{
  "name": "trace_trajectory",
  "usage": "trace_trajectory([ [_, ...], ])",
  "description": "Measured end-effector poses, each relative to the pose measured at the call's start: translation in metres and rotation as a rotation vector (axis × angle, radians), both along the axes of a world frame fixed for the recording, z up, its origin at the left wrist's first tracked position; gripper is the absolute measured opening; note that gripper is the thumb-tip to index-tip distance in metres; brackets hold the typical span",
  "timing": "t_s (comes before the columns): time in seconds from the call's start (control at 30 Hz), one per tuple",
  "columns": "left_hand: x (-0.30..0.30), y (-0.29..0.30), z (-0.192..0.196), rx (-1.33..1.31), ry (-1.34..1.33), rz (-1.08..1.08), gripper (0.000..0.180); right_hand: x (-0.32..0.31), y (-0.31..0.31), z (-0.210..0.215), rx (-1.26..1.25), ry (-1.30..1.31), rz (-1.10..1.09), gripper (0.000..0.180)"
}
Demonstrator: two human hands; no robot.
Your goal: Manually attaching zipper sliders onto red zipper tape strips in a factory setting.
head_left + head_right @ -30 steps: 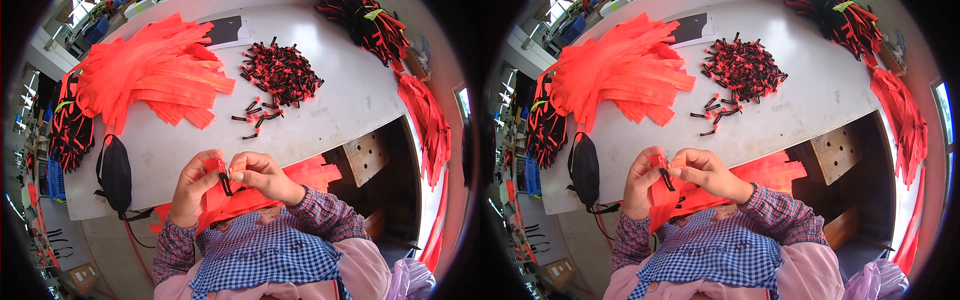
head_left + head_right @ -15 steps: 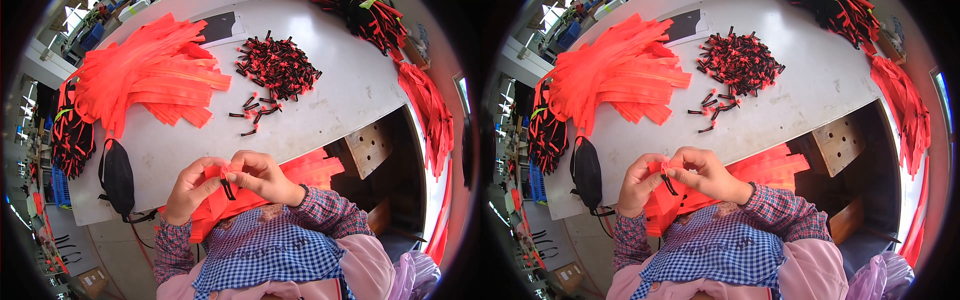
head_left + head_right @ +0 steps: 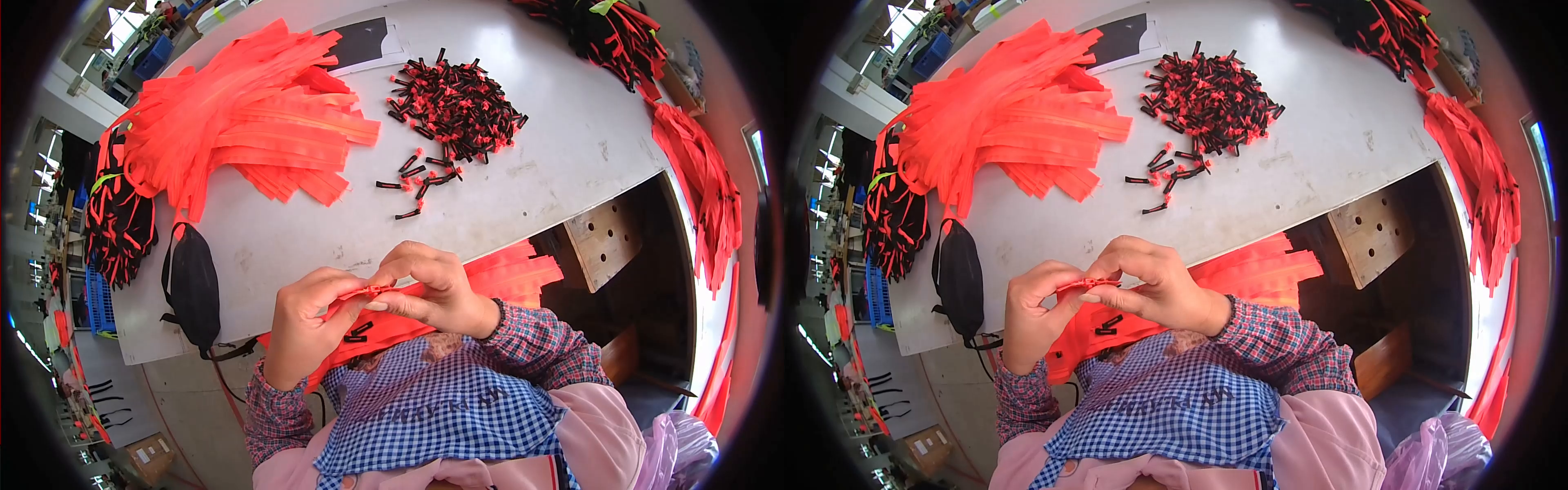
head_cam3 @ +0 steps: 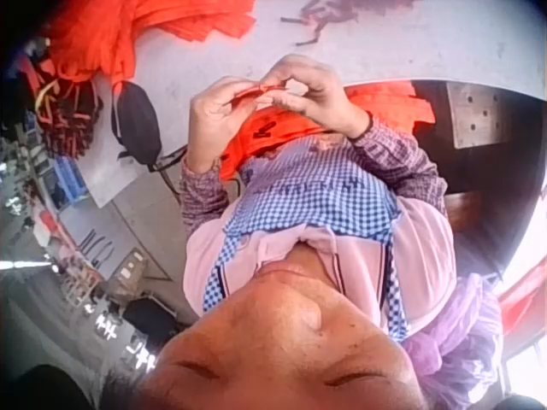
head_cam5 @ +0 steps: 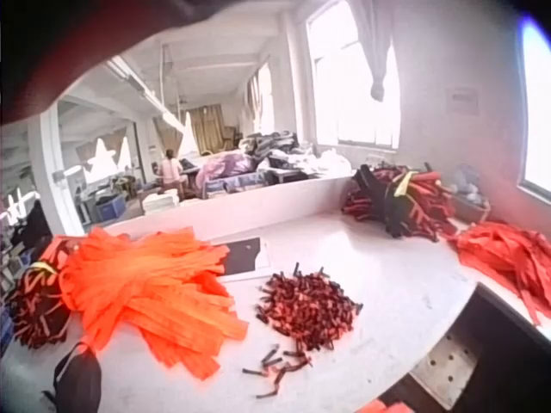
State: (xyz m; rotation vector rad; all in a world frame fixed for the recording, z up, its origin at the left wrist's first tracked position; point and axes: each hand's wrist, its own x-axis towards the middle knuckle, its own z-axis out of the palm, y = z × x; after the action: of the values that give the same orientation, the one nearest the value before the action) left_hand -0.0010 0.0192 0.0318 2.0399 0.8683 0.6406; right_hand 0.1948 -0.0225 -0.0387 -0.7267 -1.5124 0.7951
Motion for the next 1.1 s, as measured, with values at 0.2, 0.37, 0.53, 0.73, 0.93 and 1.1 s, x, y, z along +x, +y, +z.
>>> trace_trajectory([
  [0.2, -0.004, 0.002, -0.008, -0.007, -0.063, -0.059, 0.021, -0.003, -0.005, 0.002, 0.093, -0.097, -0.066, 0.021],
  [0.37, -0.005, 0.003, -0.014, -0.053, -0.077, -0.068, 0.017, -0.004, -0.006, -0.002, 0.138, -0.124, -0.074, 0.025],
  [0.53, -0.006, 0.003, -0.015, -0.086, -0.1, -0.089, 0.016, -0.003, -0.008, 0.0, 0.099, -0.117, -0.033, 0.023],
  [0.73, -0.004, 0.001, -0.015, -0.098, -0.1, -0.079, 0.013, -0.002, -0.007, -0.002, 0.063, -0.056, 0.036, 0.022],
  [0.93, 0.0, 0.0, -0.017, -0.071, -0.049, -0.049, 0.014, -0.003, -0.012, -0.011, -0.029, -0.01, 0.053, 0.02],
  [1.1, 0.003, -0.004, -0.022, -0.242, -0.095, 0.0, 0.015, 0.0, -0.011, -0.012, -0.032, -0.025, 0.047, 0.017],
])
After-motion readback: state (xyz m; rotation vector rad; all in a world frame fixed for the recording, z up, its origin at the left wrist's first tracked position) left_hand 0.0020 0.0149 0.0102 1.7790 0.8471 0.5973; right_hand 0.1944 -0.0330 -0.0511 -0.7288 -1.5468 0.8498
